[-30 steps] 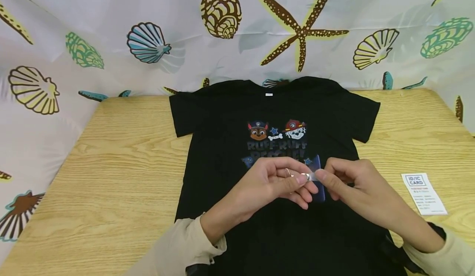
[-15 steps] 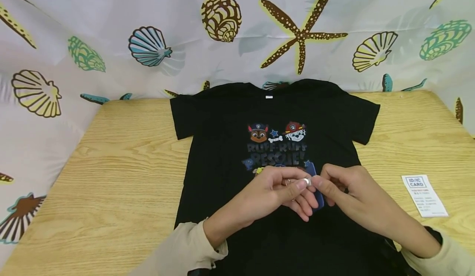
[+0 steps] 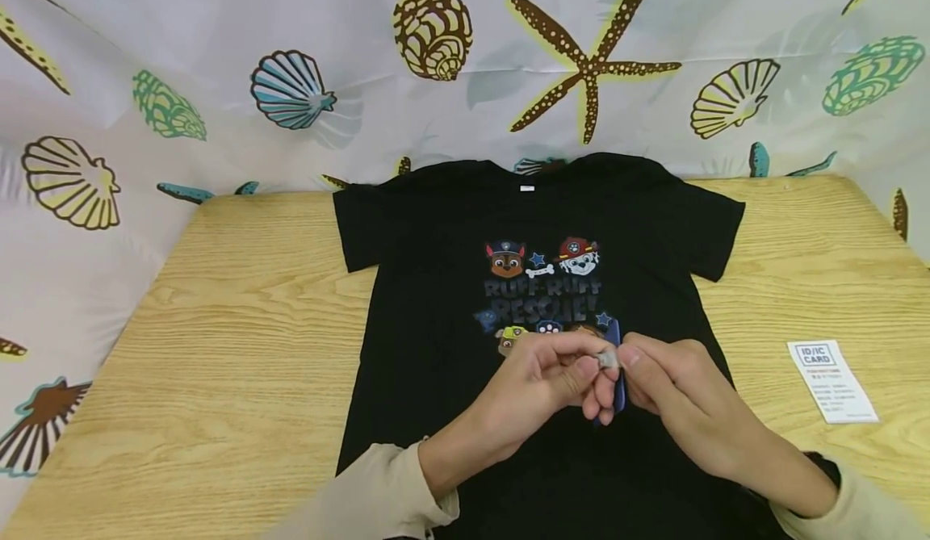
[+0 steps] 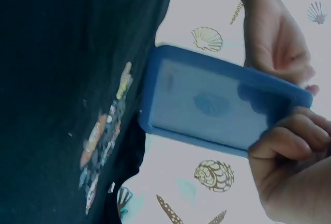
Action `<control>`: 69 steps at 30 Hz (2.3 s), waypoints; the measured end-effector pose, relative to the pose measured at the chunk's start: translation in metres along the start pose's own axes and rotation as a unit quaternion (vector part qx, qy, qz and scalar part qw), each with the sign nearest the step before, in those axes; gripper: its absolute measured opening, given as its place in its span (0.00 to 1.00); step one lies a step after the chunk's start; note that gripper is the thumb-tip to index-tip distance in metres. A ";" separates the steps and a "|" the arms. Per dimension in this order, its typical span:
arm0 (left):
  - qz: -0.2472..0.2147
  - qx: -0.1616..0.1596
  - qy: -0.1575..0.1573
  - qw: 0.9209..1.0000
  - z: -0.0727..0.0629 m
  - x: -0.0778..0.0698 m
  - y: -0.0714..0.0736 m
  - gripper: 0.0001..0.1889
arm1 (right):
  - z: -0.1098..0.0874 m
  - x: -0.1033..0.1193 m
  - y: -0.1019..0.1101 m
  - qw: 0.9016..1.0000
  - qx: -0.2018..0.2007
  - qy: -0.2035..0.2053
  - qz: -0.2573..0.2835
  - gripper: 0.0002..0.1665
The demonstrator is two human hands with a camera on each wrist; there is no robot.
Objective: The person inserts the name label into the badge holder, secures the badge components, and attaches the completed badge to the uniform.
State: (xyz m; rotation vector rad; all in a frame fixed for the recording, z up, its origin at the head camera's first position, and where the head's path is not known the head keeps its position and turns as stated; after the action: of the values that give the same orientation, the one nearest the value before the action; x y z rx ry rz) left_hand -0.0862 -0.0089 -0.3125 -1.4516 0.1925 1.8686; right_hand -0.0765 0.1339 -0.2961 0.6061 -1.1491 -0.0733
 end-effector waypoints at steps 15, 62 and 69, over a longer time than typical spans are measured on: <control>-0.072 -0.030 -0.071 0.994 -0.006 0.008 -0.008 0.25 | -0.007 -0.001 -0.011 0.995 -0.066 0.076 0.016 0.22; -0.047 -0.043 -0.082 0.995 -0.007 0.015 -0.011 0.12 | -0.011 -0.013 -0.016 0.989 -0.088 0.088 0.081 0.24; -0.054 -0.029 -0.096 0.993 -0.007 0.010 -0.008 0.16 | -0.007 -0.007 -0.015 0.992 -0.067 0.074 0.081 0.24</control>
State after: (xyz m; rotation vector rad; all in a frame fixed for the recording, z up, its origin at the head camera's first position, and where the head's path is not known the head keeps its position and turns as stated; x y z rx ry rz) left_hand -0.0768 -0.0022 -0.3211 -1.2836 -0.0340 1.9245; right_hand -0.0696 0.1266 -0.3109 0.3908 -1.0357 0.0317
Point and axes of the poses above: each hand's wrist, its own z-axis towards the middle knuckle, its own y-axis out of the back of the hand, x = y × z, the point moved 4 cm from there along z, towards the middle knuckle, and after that the axes turned 14 degrees about -y, right-handed, at the moved point
